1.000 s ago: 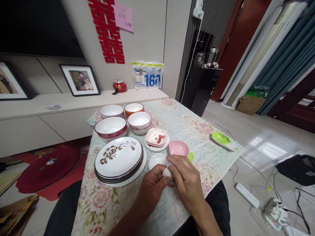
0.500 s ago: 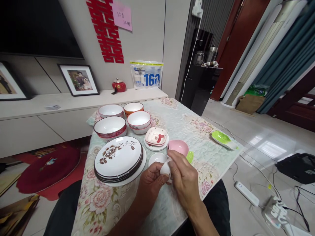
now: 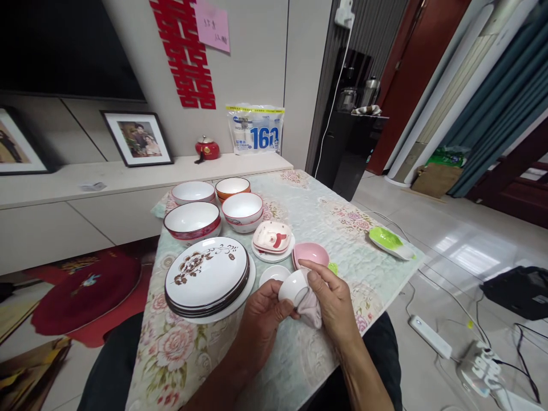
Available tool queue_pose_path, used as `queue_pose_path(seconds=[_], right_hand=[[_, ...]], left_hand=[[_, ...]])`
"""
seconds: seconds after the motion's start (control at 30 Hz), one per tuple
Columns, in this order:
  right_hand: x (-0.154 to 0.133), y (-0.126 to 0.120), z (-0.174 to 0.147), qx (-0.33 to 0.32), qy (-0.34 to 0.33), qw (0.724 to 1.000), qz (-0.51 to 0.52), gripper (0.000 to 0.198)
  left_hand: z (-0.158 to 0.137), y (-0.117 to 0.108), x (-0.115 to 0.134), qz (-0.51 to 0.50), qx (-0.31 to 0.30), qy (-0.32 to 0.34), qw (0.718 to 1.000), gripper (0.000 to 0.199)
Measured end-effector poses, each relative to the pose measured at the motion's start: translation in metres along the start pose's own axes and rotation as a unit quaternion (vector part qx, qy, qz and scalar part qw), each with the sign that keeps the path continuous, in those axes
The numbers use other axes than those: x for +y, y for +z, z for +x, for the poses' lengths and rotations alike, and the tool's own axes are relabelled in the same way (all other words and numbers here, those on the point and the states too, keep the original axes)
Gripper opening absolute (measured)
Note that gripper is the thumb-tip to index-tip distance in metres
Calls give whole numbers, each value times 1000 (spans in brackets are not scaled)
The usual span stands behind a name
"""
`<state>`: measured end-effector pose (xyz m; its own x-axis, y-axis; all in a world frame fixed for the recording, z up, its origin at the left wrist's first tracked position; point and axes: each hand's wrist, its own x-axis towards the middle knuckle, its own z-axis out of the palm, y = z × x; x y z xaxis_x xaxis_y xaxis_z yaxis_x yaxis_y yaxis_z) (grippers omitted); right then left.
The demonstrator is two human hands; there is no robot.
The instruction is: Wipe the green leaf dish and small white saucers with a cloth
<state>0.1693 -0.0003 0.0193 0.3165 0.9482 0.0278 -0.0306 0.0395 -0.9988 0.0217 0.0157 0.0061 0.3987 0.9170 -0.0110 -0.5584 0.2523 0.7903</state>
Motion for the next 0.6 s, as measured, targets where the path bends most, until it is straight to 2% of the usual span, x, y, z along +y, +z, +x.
queue_pose_path(seconds=[0.07,0.17,0.23,0.33,0.4,0.43,0.5,0.6], right_hand=[[-2,-6,1,-20,-16,999,-28,44],[-9,-8,1,-30,-129,982,-137,27],[-11,-4,-2,-28,-214,955,-201,23],[-11,7,-8,-38,-325,903,-278,30],[-11,13,-10,-60,-375,873,-307,36],[-11,14,-10,-72,-384,867,-311,37],[-10,14,-7,-76,-360,883,-291,33],[-7,9,-2,-25,-244,945,-214,28]], left_hand=[[-1,0,1,19,-12,-15,1000,23],[-2,0,4,57,-24,-35,998,25],[-2,1,4,58,-26,-36,997,23],[-1,2,1,22,-24,-12,999,18],[-1,2,-2,2,-31,11,999,16],[-1,1,-3,-2,-33,18,999,15],[-1,0,-5,2,-31,23,999,13],[-1,-3,-5,32,-12,20,999,11]])
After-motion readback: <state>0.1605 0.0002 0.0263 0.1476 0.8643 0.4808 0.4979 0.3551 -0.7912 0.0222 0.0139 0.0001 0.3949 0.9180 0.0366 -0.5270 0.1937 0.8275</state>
